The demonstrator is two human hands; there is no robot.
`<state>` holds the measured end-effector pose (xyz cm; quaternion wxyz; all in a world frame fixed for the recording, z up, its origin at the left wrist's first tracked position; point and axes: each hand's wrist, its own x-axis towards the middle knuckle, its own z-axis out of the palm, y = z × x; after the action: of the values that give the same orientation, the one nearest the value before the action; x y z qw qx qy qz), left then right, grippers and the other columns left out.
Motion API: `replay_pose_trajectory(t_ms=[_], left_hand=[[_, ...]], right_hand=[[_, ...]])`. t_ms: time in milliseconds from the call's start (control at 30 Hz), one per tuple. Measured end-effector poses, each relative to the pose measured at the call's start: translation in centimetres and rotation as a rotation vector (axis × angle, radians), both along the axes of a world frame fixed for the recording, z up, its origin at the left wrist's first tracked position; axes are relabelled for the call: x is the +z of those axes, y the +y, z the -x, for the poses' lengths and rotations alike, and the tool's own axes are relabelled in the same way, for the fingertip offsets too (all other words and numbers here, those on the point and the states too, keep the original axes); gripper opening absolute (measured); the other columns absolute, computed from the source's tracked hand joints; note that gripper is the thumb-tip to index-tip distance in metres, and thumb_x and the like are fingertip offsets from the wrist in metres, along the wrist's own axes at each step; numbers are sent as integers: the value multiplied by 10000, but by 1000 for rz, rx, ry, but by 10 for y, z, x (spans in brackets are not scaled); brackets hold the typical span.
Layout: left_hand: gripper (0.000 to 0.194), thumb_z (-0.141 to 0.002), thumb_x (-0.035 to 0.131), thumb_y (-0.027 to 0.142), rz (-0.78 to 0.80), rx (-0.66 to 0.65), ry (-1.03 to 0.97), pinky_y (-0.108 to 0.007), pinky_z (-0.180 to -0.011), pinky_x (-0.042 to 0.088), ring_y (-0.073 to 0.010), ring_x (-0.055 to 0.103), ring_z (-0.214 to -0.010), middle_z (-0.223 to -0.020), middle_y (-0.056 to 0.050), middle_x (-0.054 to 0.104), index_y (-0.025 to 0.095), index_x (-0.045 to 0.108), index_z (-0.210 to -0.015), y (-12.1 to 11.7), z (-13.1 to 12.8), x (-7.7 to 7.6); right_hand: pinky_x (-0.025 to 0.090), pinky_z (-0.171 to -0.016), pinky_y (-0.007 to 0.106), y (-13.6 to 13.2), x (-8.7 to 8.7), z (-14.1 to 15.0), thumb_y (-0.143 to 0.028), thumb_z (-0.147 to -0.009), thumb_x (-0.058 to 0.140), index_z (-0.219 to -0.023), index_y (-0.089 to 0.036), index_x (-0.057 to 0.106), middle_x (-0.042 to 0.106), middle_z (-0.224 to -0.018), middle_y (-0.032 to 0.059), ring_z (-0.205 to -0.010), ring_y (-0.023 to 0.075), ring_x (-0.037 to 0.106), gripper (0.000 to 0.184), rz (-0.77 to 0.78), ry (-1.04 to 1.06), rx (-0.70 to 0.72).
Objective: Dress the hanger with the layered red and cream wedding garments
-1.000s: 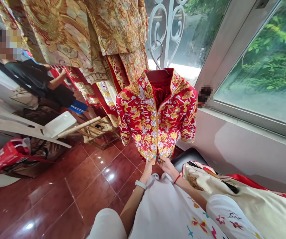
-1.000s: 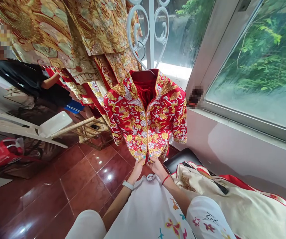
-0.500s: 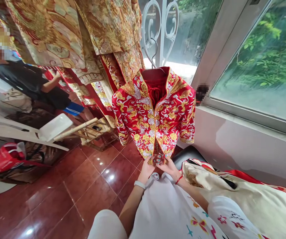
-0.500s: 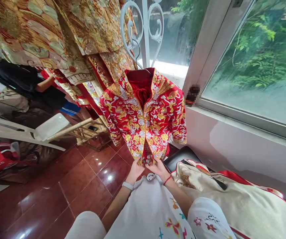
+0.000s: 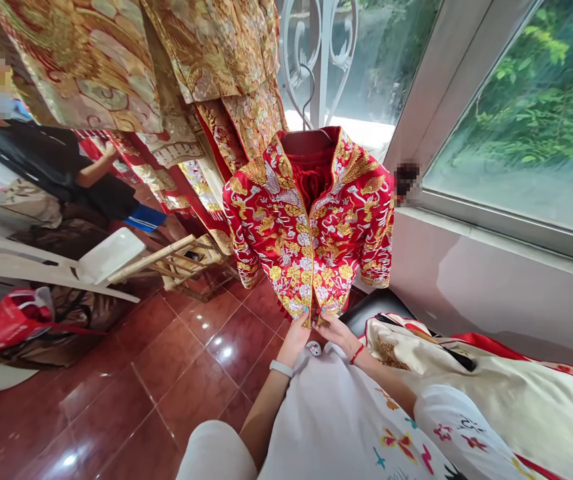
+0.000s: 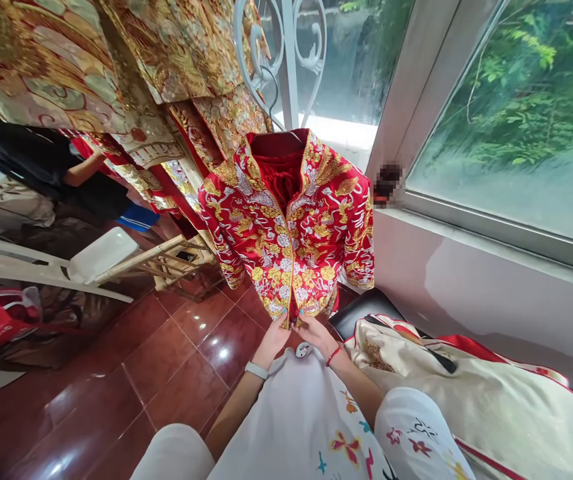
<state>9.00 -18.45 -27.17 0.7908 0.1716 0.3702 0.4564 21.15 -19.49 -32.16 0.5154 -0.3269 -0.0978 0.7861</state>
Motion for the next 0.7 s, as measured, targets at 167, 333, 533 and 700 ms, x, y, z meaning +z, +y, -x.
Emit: replay_pose_trajectory(t_ms=[167,333,533,700], left_hand=[[649,-601,897,356,2,16,37,-490,-1201,361,-322,595,-1298,-1178,-119,750,213,701,-1203,0,1,-7],[589,-690,845,348,-32,-10,76,-469,-1233,320,-301,577,-1328,-1235,-106,733,232,690,-1246,0,5,-11],[535,-771,771,376,-80,-29,176,-465,-1245,290,-292,559,-1351,-1275,-101,717,232,670,-1276,0,9,-24],[496,-821,720,368,-139,-61,232,-458,-1239,303,-284,534,-1378,-1309,-102,697,238,652,-1295,0,9,-31]], right_hand=[[548,-736,310,-1,-12,6,-259,-566,898,-816,-242,612,667,-703,-40,-705,164,651,380,49,-46,-46],[537,-787,349,-3,-14,13,-330,-541,905,-837,-242,622,677,-731,-14,-836,218,677,419,57,-83,-40],[523,-825,368,-2,-10,15,-359,-512,915,-863,-238,638,687,-756,4,-910,246,675,464,46,-103,-16],[518,-840,359,-5,-5,15,-373,-562,896,-865,-229,643,677,-743,-2,-888,228,668,421,25,-111,-2]])
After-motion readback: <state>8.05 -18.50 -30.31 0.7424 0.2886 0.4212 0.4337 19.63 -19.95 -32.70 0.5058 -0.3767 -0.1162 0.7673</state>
